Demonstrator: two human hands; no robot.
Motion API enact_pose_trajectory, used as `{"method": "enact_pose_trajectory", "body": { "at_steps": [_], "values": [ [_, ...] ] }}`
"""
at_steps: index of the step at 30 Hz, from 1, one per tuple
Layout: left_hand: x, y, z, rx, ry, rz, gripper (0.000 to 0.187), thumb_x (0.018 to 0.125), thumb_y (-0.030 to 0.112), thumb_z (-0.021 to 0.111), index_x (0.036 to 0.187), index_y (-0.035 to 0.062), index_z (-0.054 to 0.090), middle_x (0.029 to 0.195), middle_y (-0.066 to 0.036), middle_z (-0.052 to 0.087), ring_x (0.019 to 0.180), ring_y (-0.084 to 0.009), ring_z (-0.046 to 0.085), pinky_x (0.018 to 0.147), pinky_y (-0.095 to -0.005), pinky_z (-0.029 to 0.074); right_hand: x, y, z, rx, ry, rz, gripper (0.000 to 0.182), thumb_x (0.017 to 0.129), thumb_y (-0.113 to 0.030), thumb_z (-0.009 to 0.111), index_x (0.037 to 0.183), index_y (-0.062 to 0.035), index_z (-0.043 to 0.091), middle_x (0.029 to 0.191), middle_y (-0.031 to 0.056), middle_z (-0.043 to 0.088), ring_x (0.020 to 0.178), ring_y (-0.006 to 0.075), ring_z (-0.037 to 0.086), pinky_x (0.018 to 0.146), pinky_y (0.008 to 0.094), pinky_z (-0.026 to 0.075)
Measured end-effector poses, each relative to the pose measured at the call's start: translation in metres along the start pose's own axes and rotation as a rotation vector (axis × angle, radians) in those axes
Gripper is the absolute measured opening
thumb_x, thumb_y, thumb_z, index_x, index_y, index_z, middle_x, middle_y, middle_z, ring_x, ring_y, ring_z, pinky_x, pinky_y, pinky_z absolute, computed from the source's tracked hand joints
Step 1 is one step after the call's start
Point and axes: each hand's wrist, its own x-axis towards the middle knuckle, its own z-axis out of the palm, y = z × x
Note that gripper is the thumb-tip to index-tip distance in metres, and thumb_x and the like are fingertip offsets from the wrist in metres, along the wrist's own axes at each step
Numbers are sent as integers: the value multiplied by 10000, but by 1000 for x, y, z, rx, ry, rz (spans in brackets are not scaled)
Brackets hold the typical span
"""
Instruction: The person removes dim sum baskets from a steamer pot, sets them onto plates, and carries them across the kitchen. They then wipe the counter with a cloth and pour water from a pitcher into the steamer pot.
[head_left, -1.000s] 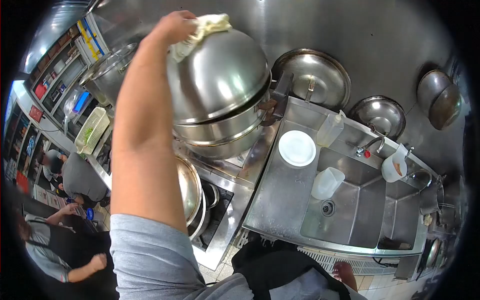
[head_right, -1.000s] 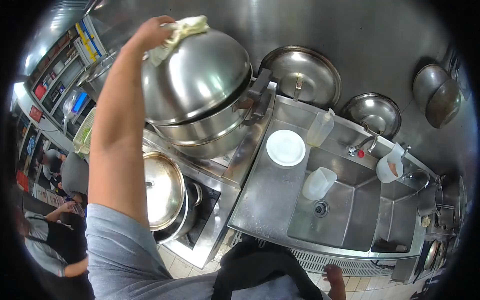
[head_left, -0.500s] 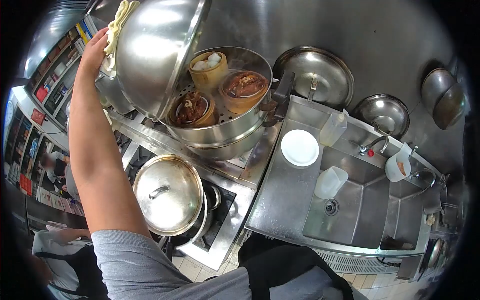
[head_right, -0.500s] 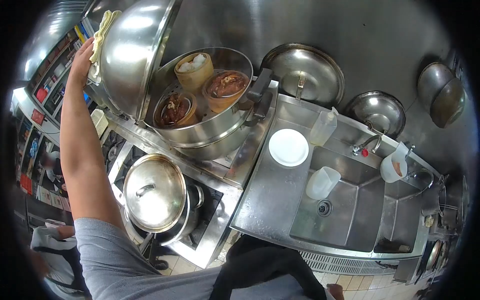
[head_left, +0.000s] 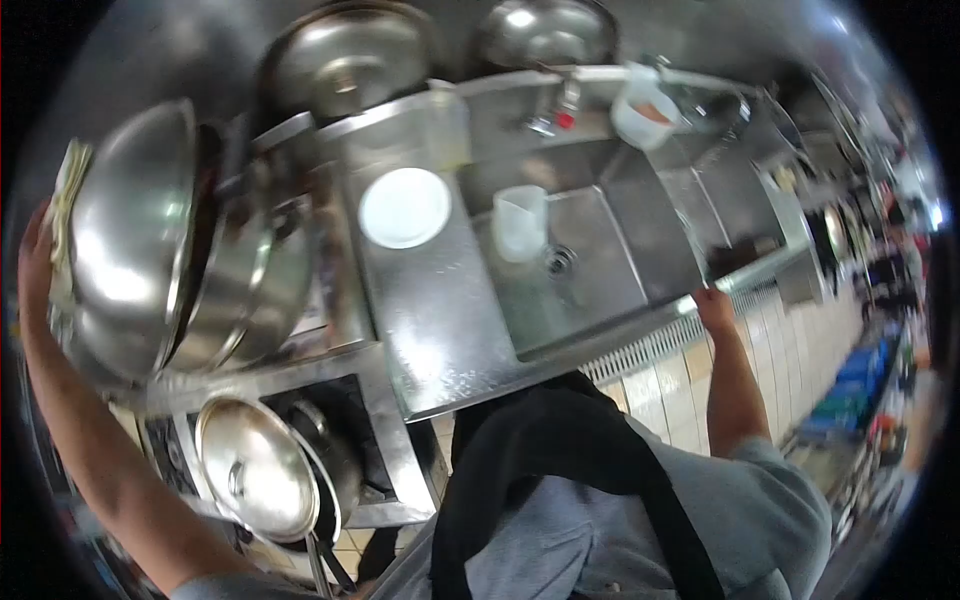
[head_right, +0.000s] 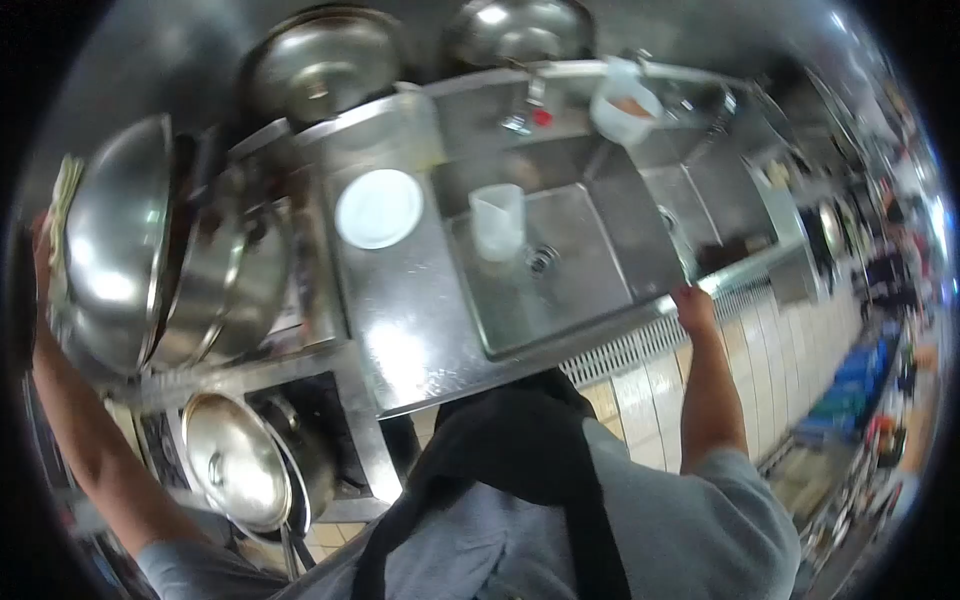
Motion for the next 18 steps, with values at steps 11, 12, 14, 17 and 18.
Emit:
{"method": "enact_pose_trajectory", "body": {
  "at_steps": [11,12,14,17,18],
  "values": [
    [-21,163,51,489,-175,-283,402,933,211,552,1270,-4,595,1257,-228,598,1088,-337,602,908,-410,498,44,31,12,-32,31,-70,467,812,-338,704,1166,-42,631,1166,220,637,1132,372,585,980,433,449],
    [-19,163,52,497,-213,-363,399,937,201,546,1278,-2,589,1241,-227,605,1070,-343,606,887,-416,503,45,19,8,-43,-30,-63,474,814,-341,701,1174,-43,620,1160,223,637,1124,375,588,973,438,454],
    [-26,176,62,448,-136,-404,407,940,201,545,1293,2,578,1241,-223,606,1068,-345,605,880,-418,505,61,9,11,-127,-101,-26,467,819,-337,696,1173,-51,596,1142,232,640,1117,374,589,956,452,459],
    [-11,142,50,321,-101,-455,446,952,247,535,1338,24,542,1272,-219,587,1093,-356,591,890,-434,508,76,3,10,-128,-136,40,458,821,-324,695,1174,-55,581,1104,241,649,1094,379,601,938,455,467],
    [-3,124,41,-307,-87,-801,465,952,274,530,1341,18,537,1268,-220,588,1084,-358,591,884,-440,508,75,-1,8,-108,-110,11,396,823,-309,689,1091,-35,591,1063,234,657,1041,400,614,904,461,479]
  ]
}}
